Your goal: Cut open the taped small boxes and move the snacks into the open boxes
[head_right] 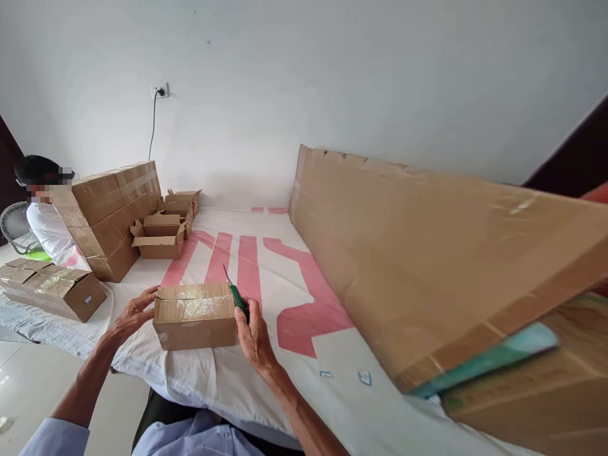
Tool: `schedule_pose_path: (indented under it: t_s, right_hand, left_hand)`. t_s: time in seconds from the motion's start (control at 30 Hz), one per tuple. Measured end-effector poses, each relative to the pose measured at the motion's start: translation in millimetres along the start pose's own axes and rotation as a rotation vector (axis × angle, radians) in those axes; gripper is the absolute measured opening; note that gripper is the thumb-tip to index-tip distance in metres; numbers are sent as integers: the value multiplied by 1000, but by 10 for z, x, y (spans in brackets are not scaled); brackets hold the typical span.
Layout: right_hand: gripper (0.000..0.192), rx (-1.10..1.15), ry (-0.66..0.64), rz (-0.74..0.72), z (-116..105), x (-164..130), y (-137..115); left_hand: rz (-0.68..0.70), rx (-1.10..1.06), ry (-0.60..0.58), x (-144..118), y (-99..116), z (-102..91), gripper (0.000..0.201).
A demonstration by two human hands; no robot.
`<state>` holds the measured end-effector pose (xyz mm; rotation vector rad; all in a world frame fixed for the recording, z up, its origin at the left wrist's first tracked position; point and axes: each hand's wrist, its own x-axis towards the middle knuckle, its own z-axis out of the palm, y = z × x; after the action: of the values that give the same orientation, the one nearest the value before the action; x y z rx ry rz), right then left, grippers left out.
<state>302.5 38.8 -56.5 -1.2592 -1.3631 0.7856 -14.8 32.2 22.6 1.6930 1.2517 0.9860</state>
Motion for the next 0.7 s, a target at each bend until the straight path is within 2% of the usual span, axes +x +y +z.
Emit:
schedule_pose_path:
  t_s: [0.2, 0.33, 0.4, 0.5, 0.6, 0.7]
  right_hand:
    - [48, -64, -60, -59, -138, 84, -116]
    - [45, -157, -100, -168, -319, 236, -373]
    - [43, -190, -192, -219, -395, 313, -560]
    - [42, -210, -420, -248, -440, 409, -851]
    - [40, -245, -608, -269, -408, 482, -1095]
    - [38, -295, -725, -281, -342, 534, -1268]
  left_hand:
    - [22, -164, -7, -33, -8, 102, 34]
    - [58, -197, -2, -68, -25, 135, 34]
    - [73, -189, -13, -84, -24, 135, 37]
    - [83, -168, -21, -100, -12, 127, 39]
    - [88, -156, -23, -103, -2, 124, 39]
    - [102, -148, -24, -103, 0, 130, 38]
